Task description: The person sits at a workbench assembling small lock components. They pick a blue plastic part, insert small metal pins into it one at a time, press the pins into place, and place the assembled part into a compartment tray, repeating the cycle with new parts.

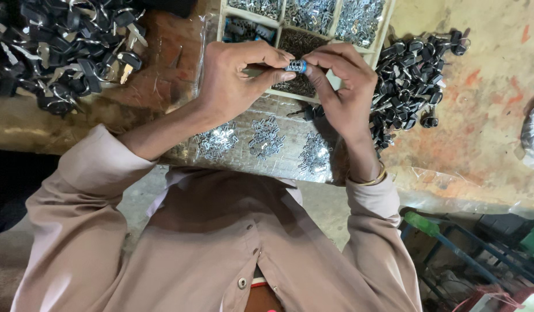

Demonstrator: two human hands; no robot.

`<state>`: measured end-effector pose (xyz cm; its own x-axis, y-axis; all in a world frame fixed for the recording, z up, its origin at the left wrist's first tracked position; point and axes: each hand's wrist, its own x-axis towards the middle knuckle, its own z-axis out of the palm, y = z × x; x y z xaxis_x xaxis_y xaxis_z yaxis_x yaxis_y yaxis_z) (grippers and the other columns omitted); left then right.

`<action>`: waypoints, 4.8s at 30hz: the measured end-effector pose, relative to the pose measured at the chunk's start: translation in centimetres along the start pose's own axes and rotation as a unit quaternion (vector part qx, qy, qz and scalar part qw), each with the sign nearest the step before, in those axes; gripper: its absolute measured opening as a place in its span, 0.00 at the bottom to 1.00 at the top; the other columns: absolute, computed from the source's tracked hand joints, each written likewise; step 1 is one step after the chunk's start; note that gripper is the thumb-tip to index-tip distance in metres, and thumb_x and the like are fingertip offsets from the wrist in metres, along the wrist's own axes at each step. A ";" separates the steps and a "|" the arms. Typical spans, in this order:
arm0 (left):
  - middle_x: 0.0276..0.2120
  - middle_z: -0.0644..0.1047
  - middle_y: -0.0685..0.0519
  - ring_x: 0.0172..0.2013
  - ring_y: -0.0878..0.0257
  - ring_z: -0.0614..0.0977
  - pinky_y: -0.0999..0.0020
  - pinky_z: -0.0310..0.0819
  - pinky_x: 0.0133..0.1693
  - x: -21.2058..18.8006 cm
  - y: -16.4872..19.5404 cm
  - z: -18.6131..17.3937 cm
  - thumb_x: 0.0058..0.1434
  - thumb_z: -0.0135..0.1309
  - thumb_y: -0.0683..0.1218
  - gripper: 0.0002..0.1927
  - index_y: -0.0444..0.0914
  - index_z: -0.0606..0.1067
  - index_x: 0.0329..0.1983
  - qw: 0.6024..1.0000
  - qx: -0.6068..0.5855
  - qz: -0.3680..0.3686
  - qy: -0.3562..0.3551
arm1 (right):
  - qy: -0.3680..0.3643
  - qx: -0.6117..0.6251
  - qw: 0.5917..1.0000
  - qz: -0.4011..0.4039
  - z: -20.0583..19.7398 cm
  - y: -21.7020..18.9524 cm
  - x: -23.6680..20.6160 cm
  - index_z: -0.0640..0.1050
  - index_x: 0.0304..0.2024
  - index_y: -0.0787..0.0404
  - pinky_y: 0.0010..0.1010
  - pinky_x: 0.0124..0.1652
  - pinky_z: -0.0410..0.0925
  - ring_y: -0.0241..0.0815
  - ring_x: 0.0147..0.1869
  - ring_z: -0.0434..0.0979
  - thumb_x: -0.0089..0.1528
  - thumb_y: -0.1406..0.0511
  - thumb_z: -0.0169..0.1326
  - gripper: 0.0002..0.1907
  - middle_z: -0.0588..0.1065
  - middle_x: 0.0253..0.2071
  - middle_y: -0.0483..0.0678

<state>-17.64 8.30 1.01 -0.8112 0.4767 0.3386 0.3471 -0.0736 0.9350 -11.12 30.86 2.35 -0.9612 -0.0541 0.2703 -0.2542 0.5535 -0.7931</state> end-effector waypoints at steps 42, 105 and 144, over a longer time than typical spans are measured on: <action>0.43 0.84 0.44 0.47 0.57 0.88 0.69 0.89 0.47 -0.2 -0.2 0.4 0.62 0.68 0.33 0.08 0.30 0.80 0.42 1.000 0.026 0.007 0.006 | -0.040 -0.116 0.992 -0.024 -0.8 -2.2 0.5 0.82 0.49 0.65 0.35 0.49 0.68 0.47 0.51 0.75 0.67 0.75 0.64 0.09 0.75 0.46 0.50; 0.46 0.84 0.43 0.48 0.56 0.88 0.68 0.86 0.48 0.1 0.2 0.2 0.62 0.64 0.29 0.09 0.29 0.80 0.43 1.000 0.004 -0.009 -0.013 | -0.020 -0.007 1.000 0.012 -0.7 -3.7 0.5 0.82 0.50 0.67 0.27 0.48 0.76 0.40 0.47 0.84 0.67 0.75 0.63 0.08 0.81 0.50 0.53; 0.46 0.84 0.44 0.49 0.56 0.88 0.68 0.87 0.48 -0.1 0.0 0.2 0.62 0.63 0.29 0.08 0.29 0.80 0.43 0.999 0.029 -0.002 -0.020 | -0.022 0.019 0.997 0.066 -0.7 -3.6 0.4 0.80 0.49 0.65 0.24 0.40 0.71 0.39 0.43 0.79 0.70 0.76 0.60 0.06 0.79 0.48 0.50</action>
<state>-17.40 8.41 0.98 -0.7941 0.5113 0.3286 0.3707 -0.0211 0.9285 -10.54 29.42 5.71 -0.9901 -0.0205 0.1388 -0.1287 0.5259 -0.8408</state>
